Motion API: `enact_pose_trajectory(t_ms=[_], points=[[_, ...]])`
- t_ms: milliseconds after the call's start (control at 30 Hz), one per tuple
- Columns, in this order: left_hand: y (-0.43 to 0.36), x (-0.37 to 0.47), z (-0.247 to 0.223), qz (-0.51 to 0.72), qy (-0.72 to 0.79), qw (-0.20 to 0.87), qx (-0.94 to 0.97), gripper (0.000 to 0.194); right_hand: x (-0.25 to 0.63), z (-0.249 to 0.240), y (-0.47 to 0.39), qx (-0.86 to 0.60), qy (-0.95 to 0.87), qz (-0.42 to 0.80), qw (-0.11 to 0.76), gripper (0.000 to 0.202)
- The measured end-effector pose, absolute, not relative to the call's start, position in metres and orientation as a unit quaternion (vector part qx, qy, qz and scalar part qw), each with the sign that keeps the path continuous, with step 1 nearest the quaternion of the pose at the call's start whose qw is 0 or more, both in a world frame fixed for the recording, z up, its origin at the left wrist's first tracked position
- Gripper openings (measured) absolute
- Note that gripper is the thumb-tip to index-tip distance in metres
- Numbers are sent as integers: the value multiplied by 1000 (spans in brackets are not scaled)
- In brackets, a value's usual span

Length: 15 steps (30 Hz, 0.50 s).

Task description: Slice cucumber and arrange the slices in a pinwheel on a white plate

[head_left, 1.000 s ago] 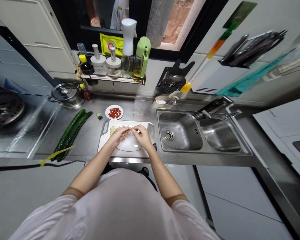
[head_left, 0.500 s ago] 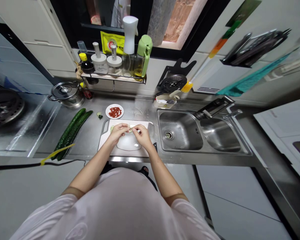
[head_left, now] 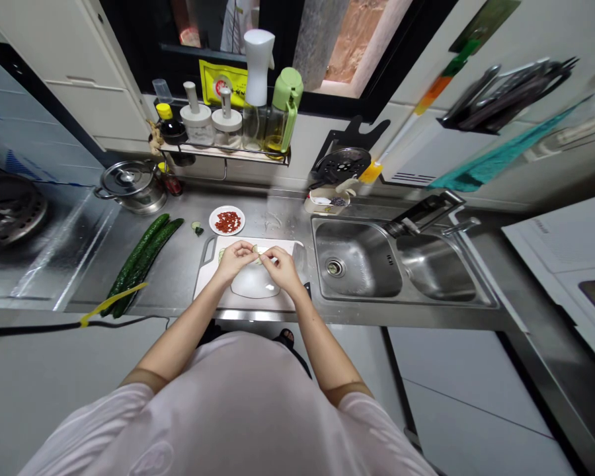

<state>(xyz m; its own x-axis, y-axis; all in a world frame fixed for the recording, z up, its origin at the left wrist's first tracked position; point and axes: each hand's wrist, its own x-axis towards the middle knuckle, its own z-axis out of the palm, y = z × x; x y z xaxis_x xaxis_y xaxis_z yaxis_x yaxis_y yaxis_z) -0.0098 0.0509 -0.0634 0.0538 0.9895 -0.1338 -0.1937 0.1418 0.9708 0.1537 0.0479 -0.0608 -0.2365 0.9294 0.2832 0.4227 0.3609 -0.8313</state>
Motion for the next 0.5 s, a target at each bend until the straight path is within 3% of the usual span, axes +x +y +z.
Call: enact_pose_trajectory(t_ms=[500], points=[[53, -7, -62, 499, 462, 579, 449, 33, 154, -69, 50, -474, -695, 357, 407, 16]])
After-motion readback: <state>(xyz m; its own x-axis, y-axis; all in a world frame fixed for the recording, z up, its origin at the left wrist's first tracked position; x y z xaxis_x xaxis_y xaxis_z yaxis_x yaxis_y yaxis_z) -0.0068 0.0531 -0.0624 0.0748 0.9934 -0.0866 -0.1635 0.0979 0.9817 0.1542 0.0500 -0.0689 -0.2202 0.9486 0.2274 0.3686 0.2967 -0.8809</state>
